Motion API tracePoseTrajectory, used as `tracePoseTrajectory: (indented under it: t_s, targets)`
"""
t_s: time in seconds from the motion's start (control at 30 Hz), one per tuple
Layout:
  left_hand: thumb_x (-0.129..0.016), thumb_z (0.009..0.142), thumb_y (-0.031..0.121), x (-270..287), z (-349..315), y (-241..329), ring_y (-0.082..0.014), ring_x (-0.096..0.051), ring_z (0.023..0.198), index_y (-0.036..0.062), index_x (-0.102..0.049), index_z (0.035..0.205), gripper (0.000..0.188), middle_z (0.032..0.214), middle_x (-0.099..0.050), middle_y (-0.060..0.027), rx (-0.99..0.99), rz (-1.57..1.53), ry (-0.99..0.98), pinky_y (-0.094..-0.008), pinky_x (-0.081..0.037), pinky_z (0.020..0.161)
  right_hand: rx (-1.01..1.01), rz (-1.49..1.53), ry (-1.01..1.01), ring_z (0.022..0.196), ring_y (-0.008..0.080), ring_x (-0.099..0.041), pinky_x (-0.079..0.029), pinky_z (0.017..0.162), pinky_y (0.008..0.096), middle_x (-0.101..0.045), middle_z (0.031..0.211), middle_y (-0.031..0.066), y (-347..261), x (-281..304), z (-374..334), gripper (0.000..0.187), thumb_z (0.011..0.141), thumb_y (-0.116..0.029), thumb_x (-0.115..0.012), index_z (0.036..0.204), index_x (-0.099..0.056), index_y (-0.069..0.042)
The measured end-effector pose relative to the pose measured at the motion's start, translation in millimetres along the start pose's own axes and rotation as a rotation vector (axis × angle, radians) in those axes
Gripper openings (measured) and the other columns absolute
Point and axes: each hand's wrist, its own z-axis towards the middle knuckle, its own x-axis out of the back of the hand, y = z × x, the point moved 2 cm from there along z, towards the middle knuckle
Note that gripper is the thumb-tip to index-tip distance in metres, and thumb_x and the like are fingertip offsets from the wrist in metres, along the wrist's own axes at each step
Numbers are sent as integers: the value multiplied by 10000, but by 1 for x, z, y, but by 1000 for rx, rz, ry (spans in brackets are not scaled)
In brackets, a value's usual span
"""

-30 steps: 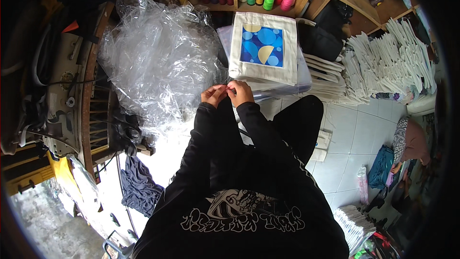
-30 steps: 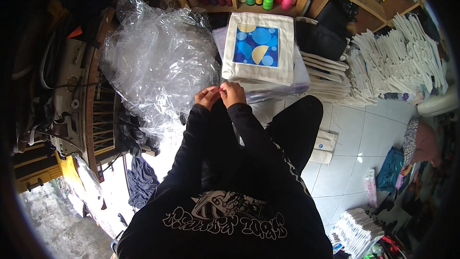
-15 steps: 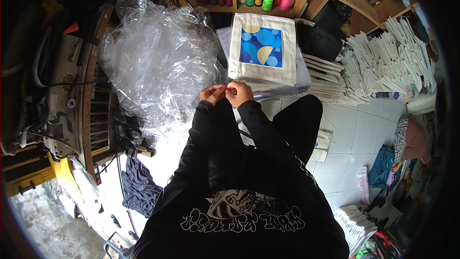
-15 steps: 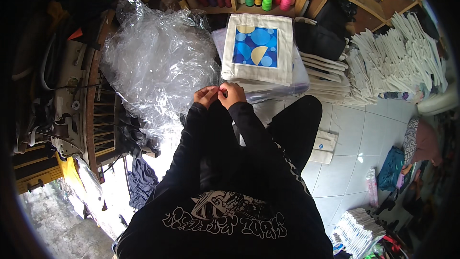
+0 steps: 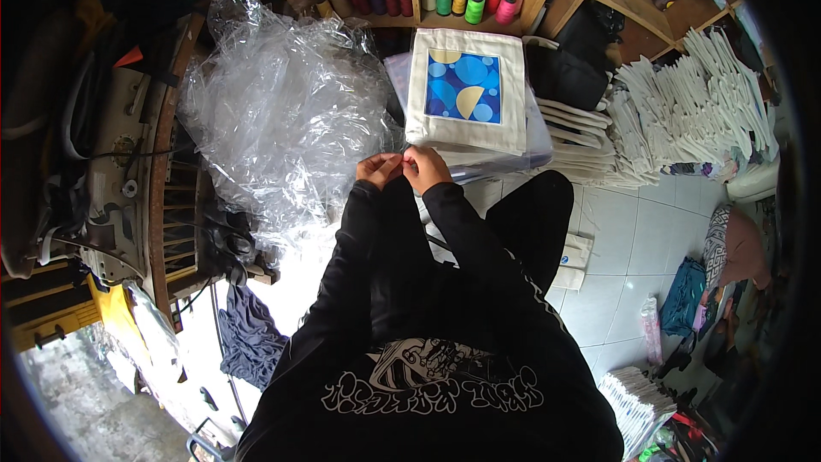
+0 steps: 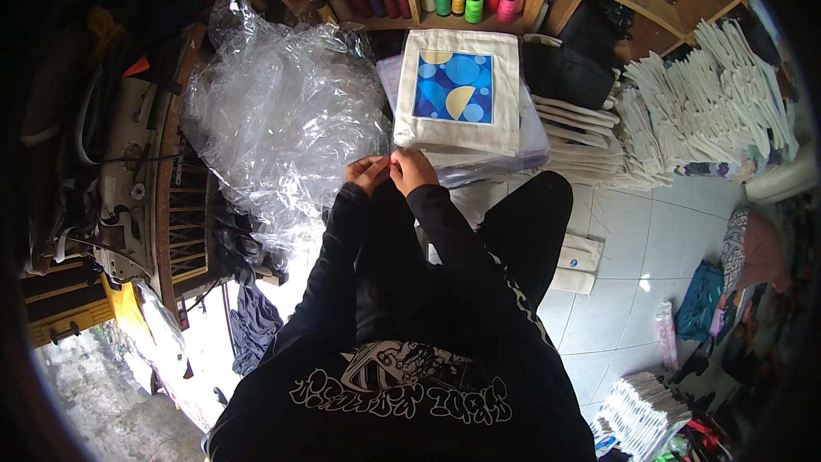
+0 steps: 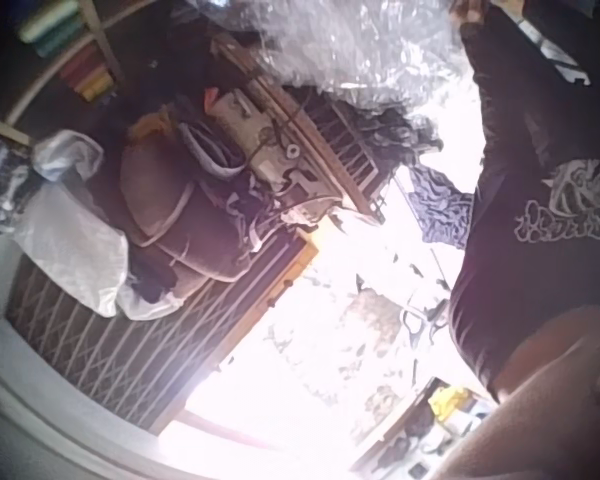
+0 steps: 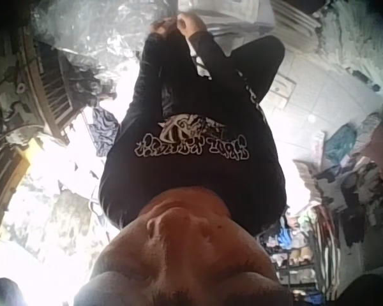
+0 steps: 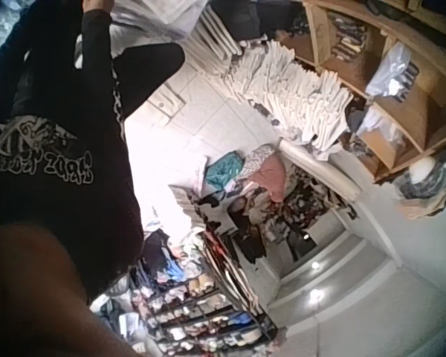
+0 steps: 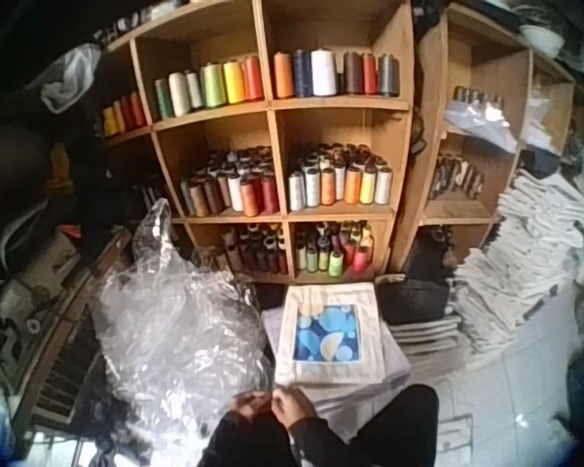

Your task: The recorder is placing printed tote bags into plastic sleeves and organizing them in a textile workshop.

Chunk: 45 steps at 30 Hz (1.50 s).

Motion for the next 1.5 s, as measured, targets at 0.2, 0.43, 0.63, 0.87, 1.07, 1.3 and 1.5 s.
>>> tracePoseTrajectory:
  t_s: [0.2, 0.43, 0.63, 0.87, 1.07, 1.3, 1.5]
  targets:
    - [-600, 784, 59, -6, 0, 6, -179, -614, 749, -51, -586, 891, 155, 831, -619, -110, 53, -31, 17, -271, -516, 699, 99, -65, 41, 749, 328, -494, -411, 654, 409, -506, 743, 146, 0, -3, -4, 90, 703, -44, -552, 752, -478, -28]
    - [-593, 792, 70, -10, 3, 10, -160, -607, 748, -53, -578, 880, 151, 809, -615, -97, -45, 131, -30, -262, -509, 701, 112, -64, 49, 750, 342, -479, -403, 664, 417, -493, 745, 159, 1, -3, -4, 99, 695, 0, -529, 757, -453, -17]
    - [-577, 806, 94, -15, 3, 15, -117, -589, 706, -40, -567, 878, 152, 777, -615, -68, -206, 417, 3, -232, -481, 654, 96, 17, 36, 748, 341, -471, -385, 645, 406, -475, 744, 154, -7, 4, -4, 122, 696, 3, -525, 768, -430, -22]
    - [-559, 818, 112, -10, 11, -2, -100, -574, 670, -28, -559, 860, 146, 751, -606, -52, -203, 316, -37, -224, -473, 627, 118, 42, 38, 739, 332, -459, -372, 628, 393, -455, 740, 143, -5, 6, -6, 152, 689, 16, -527, 780, -414, -30]
    - [-549, 815, 100, -8, 17, -10, -97, -566, 663, -24, -553, 856, 131, 743, -597, -43, -215, 259, -30, -222, -469, 622, 156, 44, 69, 726, 332, -451, -365, 621, 391, -445, 731, 143, -6, 6, -7, 161, 681, 38, -514, 773, -401, -29]
    - [-521, 809, 72, -13, 13, -8, -91, -559, 680, -16, -548, 841, 98, 729, -583, -35, -210, 249, -18, -220, -464, 617, 139, 57, 44, 710, 333, -450, -361, 613, 392, -431, 709, 142, -6, 9, -8, 181, 658, 47, -518, 756, -385, -30]
    - [-515, 827, 106, -10, 15, -11, -111, -576, 696, -12, -546, 856, 126, 752, -588, -51, -126, 162, -38, -235, -478, 625, 102, 76, 30, 702, 314, -460, -366, 614, 381, -432, 698, 134, -9, 16, -10, 184, 657, 37, -530, 752, -389, -33]
